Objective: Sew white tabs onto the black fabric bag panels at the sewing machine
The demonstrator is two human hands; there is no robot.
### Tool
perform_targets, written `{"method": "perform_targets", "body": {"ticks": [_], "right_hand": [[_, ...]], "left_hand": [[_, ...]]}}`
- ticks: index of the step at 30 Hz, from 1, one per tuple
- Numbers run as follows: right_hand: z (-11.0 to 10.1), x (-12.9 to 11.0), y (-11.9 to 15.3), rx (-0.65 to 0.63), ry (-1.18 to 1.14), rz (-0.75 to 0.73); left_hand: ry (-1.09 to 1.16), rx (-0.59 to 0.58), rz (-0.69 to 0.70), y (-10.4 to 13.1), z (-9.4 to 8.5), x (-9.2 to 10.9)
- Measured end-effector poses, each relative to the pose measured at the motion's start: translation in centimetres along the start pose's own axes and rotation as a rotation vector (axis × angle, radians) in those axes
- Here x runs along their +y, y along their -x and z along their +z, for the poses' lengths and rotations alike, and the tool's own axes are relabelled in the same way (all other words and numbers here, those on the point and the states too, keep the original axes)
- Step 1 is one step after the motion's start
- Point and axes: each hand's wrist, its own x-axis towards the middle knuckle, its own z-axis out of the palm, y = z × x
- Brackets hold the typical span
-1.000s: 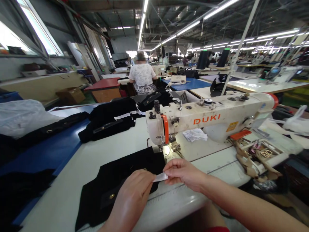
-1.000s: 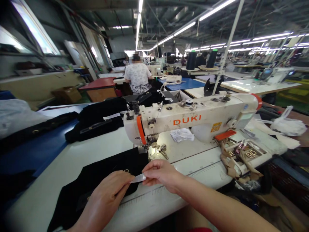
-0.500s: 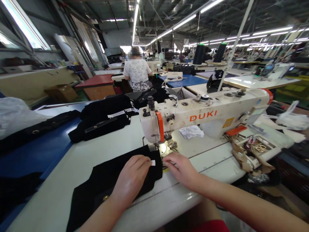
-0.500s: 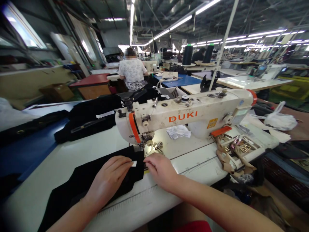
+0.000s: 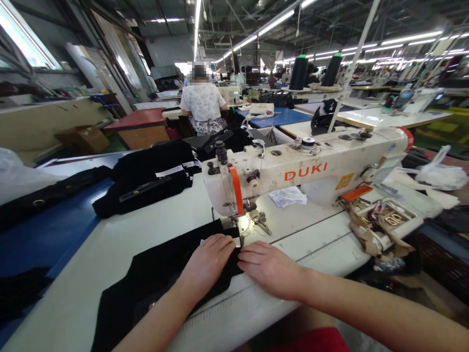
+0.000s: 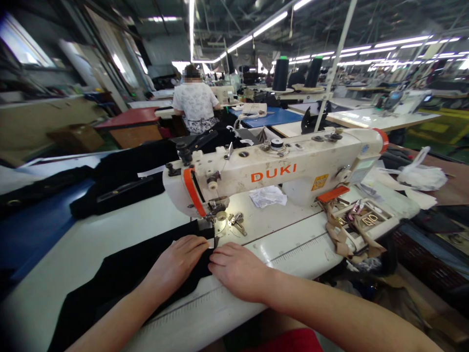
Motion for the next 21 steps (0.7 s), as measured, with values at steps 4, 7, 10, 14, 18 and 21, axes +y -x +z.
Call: {"method": "perform_targets", "body": {"ticks": [4, 7, 10, 14, 18, 21], "right_hand": [[0.02, -0.04, 0.12, -0.005, 0.008, 0.009], [0.04, 0.0, 0.15, 0.001, -0.004, 0.011], [0.06, 0.02, 0.19, 0.008, -0.009, 0.017], [0.1, 0.04, 0.25, 0.011, -0.008, 0.016], [0.2, 0.02, 0.3, 0.02, -0.009, 0.016], [0.24, -0.01, 0.31, 0.022, -0.009, 0.018]], "left_hand": [[-0.077, -0.01, -0.004, -0.38, 0.01, 0.44], [-0.106, -0.025, -0.003, -0.59, -0.16, 0.62], [-0.103, -0.026, 0.001, -0.58, -0.25, 0.57], [-0.091, -0.011, 0.021, -0.47, -0.12, 0.43], [-0.085, 0.021, 0.045, -0.38, -0.08, 0.47], [-0.102, 0.023, 0.051, -0.33, -0.11, 0.55]]}}
